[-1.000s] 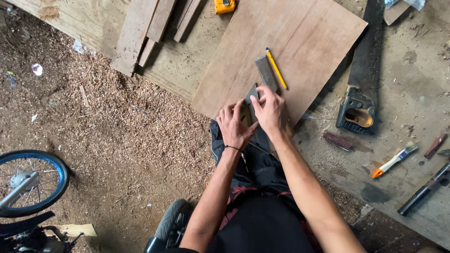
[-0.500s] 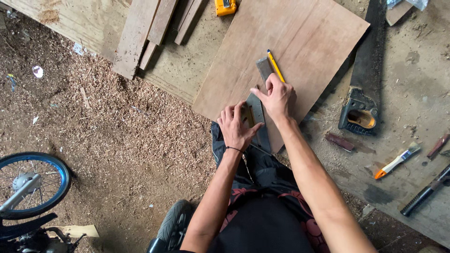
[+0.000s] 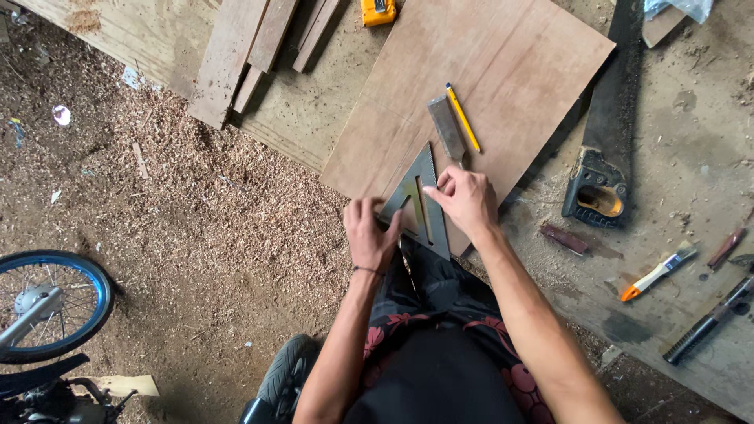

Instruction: The person uses a set square and pencil to draw straight lines on a rectangular wooden board. They then use a tape measure to measure and mark specific points on the board. Finally, they use the set square again to draw additional lines connecting the marked points.

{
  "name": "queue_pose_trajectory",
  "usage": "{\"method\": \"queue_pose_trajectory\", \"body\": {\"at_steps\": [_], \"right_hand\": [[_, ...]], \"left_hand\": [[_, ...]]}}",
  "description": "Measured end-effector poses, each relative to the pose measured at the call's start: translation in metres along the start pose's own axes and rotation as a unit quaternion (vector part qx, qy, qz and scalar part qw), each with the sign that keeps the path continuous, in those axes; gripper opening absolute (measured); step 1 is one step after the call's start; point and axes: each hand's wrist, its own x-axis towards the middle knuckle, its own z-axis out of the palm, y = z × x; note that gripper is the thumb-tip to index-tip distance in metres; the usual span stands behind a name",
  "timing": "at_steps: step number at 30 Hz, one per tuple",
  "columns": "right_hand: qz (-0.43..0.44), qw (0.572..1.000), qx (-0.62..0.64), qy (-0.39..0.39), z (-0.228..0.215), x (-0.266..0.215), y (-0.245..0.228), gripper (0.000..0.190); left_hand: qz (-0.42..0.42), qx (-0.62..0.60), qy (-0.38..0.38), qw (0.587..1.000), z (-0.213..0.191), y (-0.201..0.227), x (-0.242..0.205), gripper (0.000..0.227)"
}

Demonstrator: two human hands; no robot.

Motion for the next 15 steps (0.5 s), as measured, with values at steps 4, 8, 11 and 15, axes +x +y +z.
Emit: {"method": "queue_pose_trajectory", "body": {"at_steps": [4, 8, 11, 15], "right_hand": [[-0.003, 1.000, 0.014, 0.014, 0.012, -0.005, 0.009, 0.028], [-0.017, 0.999, 0.035, 0.030, 0.024, -0.005, 0.019, 0.029], [-0.028, 0.998, 0.034, 0.041, 0.028, -0.005, 0.022, 0.031], [-0.045, 0.997, 0.055, 0.024, 0.026, -0.003, 0.016, 0.033]], "left_hand": [[-0.220, -0.186, -0.072, 0.955, 0.006, -0.025, -0.025, 0.041], [-0.342, -0.440, -0.096, 0.825, 0.030, -0.039, -0.031, 0.031], [-0.342, -0.435, -0.074, 0.830, 0.037, -0.042, -0.029, 0.026], [-0.350, -0.449, -0.057, 0.820, 0.028, -0.038, -0.027, 0.024]]}}
